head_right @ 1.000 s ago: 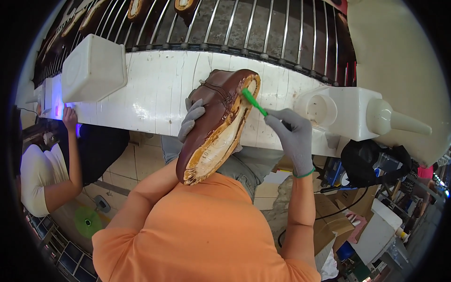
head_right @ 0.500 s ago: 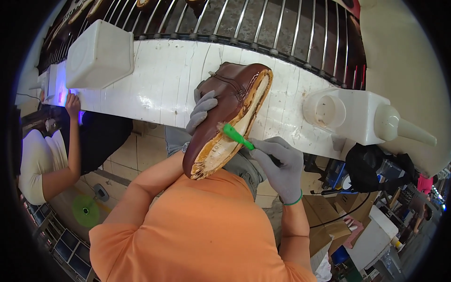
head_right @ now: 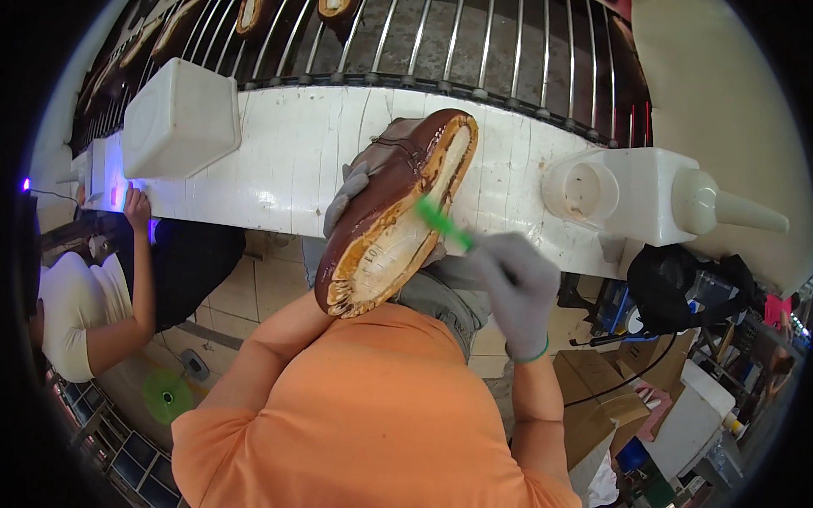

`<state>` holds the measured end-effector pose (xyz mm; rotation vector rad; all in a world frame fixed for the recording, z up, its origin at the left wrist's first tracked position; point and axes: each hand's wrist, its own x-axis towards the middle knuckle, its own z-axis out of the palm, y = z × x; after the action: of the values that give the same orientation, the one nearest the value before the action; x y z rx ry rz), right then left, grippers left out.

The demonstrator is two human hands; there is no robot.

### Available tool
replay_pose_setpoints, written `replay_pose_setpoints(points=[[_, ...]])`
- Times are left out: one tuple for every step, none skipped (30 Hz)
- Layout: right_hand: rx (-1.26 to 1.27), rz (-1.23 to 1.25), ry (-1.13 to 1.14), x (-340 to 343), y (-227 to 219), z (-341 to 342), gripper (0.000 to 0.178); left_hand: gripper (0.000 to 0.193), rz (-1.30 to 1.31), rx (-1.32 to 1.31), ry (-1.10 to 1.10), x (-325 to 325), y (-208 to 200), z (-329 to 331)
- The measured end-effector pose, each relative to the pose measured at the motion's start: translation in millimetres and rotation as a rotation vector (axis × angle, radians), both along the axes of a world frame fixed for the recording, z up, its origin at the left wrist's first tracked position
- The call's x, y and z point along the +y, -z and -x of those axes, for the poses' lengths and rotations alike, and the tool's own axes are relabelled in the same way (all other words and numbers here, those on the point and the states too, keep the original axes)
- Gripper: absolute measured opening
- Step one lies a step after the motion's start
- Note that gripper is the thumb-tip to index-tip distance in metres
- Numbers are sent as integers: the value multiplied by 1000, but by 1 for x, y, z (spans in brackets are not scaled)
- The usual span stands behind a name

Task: Applying glue or adhesive to the edges of leather boot uppers using a small brush.

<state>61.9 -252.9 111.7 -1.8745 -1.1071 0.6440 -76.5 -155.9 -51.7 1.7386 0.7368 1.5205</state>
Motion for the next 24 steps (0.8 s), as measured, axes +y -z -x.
replay_pose_setpoints(points=[[-3, -3, 6, -3, 5, -1, 13, 80, -3, -3, 6, 1, -2, -2], [35, 58, 62, -6, 9, -2, 15, 80, -9, -3, 22, 3, -3, -4], [74, 119, 118, -9, 10, -2, 17, 80, -15, -3, 38, 4, -5, -6], [93, 161, 100, -13, 5, 5, 19, 81, -18, 4, 50, 4, -7, -6], [99, 162, 94, -17, -3, 11, 19, 81, -20, 14, 55, 4, -9, -4], [150, 136, -44, -20, -12, 17, 19, 81, -23, 23, 61, 4, -12, -2], [198, 108, -183, -19, -20, 21, 18, 81, -28, 30, 65, 4, -15, 0], [202, 107, -184, -16, -29, 26, 18, 81, -31, 37, 75, 5, -19, 1], [219, 105, -247, -11, -37, 32, 18, 81, -35, 45, 82, 5, -24, 3], [230, 104, -302, -9, -42, 34, 18, 81, -40, 46, 97, 6, -29, 1], [228, 102, -299, -8, -41, 32, 18, 81, -45, 47, 110, 8, -35, -1], [202, 105, -227, -5, -38, 28, 18, 81, -51, 49, 121, 10, -41, -1], [178, 106, -159, -2, -32, 24, 18, 82, -60, 53, 128, 12, -47, -1], [124, 73, -53, 0, -26, 20, 20, 82, -69, 57, 134, 14, -52, -1], [123, 66, -58, 1, -22, 15, 20, 82, -79, 61, 139, 16, -58, -1], [114, 53, 15, 2, -16, 10, 20, 82, -89, 64, 144, 19, -62, 0], [104, 39, 90, 4, -15, 7, 21, 82, -100, 67, 149, 22, -66, 0], [45, -13, 68, 3, -16, 7, 22, 82, -108, 65, 145, 26, -70, 0], [46, -19, 60, 2, -21, 10, 22, 80, -108, 104, 175, 29, -72, 3], [23, -7, 4, 2, -29, 12, 22, 79, -108, 142, 205, 32, -74, 6], [-1, 5, -51, 1, -34, 14, 22, 77, -109, 180, 236, 35, -76, 7], [-19, -29, -94, -1, -36, 13, 22, 73, -193, 116, 235, 37, -76, 7], [-22, -36, -100, -2, -41, 14, 22, 73, -200, 115, 229, 40, -78, 8], [-33, -38, -135, -2, -49, 15, 23, 73, -243, 136, 255, 43, -80, 11]])
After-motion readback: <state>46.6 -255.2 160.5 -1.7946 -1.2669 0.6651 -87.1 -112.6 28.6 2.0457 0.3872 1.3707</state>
